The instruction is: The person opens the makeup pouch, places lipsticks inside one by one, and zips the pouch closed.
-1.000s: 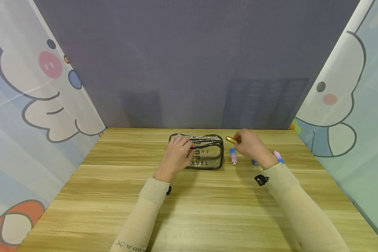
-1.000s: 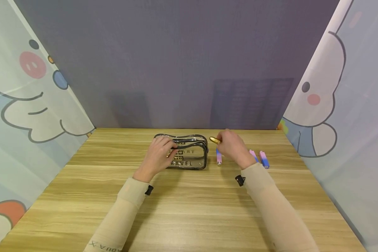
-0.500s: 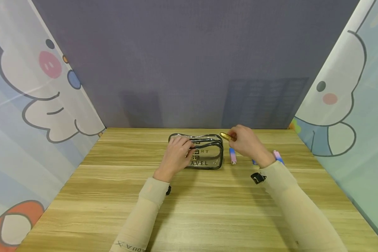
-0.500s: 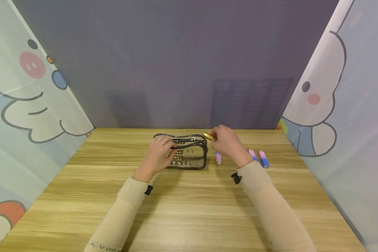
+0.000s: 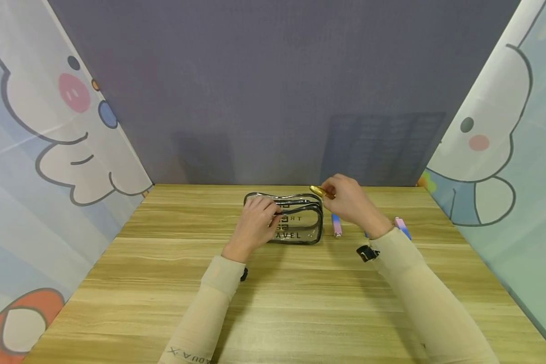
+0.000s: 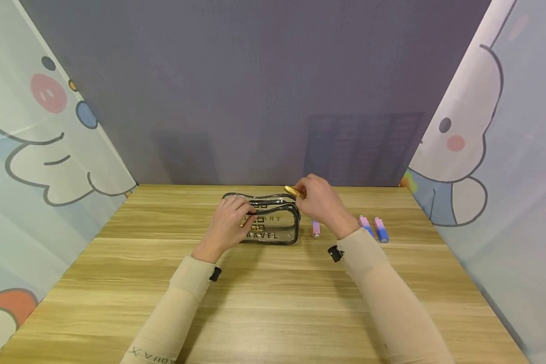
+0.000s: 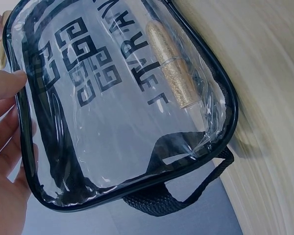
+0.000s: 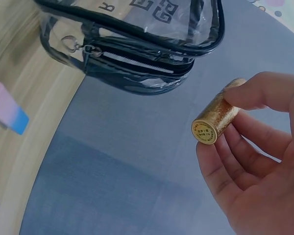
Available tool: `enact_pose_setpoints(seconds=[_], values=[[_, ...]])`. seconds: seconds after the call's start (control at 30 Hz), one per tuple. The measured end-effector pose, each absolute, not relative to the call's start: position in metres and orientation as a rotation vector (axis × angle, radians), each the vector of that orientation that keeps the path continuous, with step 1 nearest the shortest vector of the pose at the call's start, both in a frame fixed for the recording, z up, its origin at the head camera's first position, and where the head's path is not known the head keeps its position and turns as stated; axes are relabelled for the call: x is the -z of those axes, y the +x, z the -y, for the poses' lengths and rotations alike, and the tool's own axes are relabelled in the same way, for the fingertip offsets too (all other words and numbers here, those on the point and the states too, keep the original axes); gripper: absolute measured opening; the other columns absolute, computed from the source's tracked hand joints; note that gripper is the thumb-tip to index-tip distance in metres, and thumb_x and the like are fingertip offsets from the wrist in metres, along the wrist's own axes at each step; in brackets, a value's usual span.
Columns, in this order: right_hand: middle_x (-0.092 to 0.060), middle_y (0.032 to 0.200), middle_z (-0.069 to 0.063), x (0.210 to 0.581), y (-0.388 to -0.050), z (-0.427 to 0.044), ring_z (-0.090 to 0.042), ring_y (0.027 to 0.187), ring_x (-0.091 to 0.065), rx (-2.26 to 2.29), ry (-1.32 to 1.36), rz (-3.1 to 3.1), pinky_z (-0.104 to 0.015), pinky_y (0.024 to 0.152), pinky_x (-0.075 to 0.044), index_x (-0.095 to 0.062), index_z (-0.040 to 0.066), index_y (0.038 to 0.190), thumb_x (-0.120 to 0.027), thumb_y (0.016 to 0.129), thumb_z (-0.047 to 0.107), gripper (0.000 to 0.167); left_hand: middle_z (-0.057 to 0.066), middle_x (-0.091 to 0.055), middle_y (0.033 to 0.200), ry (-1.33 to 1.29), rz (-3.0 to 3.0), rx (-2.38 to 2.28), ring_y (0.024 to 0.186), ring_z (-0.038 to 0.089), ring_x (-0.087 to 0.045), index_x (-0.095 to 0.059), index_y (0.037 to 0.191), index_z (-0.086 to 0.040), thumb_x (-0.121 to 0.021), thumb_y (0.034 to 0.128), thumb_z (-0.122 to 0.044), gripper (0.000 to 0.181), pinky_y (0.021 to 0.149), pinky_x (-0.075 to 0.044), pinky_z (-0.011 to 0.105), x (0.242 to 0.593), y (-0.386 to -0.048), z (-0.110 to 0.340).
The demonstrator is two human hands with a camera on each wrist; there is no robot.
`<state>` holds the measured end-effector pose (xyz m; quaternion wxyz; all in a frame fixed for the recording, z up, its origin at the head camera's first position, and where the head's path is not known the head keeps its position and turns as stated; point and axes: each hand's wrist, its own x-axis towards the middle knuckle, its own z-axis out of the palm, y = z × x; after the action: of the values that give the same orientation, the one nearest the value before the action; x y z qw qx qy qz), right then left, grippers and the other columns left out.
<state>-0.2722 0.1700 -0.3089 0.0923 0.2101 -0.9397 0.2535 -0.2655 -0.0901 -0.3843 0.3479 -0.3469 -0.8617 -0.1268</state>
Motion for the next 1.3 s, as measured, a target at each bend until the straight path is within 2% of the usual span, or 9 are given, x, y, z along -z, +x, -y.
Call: enact_pose_setpoints(seconds=[0.77,1.3], values=[[-0.064,0.104,-0.01,0.286,-0.278,-0.144,-0.025,0.092,-0.061,-0.85,0.725,2.747,-0.041,0.082,-0.053,-0.07,-0.001,0.115,-0.064,0.091,0.009,0.026,0.003,-0.069,0.097,-0.894,2.246,0.33,0.097,0.024,-0.062,-0.072,0.092,-0.01,-0.08,0.0861,-0.009,0.01,0.092,-0.048,0.041,0.383,-0.267,0.089],[-0.063,0.108,-0.011,0.299,-0.283,-0.125,-0.025,0.094,-0.061,-0.927,0.783,2.753,-0.041,0.083,-0.054,-0.069,-0.001,0.117,-0.064,0.094,0.01,0.026,0.003,-0.068,0.095,-0.899,2.243,0.327,0.097,0.024,-0.062,-0.072,0.091,-0.01,-0.08,0.0869,-0.01,0.009,0.09,-0.048,0.041,0.385,-0.266,0.089]])
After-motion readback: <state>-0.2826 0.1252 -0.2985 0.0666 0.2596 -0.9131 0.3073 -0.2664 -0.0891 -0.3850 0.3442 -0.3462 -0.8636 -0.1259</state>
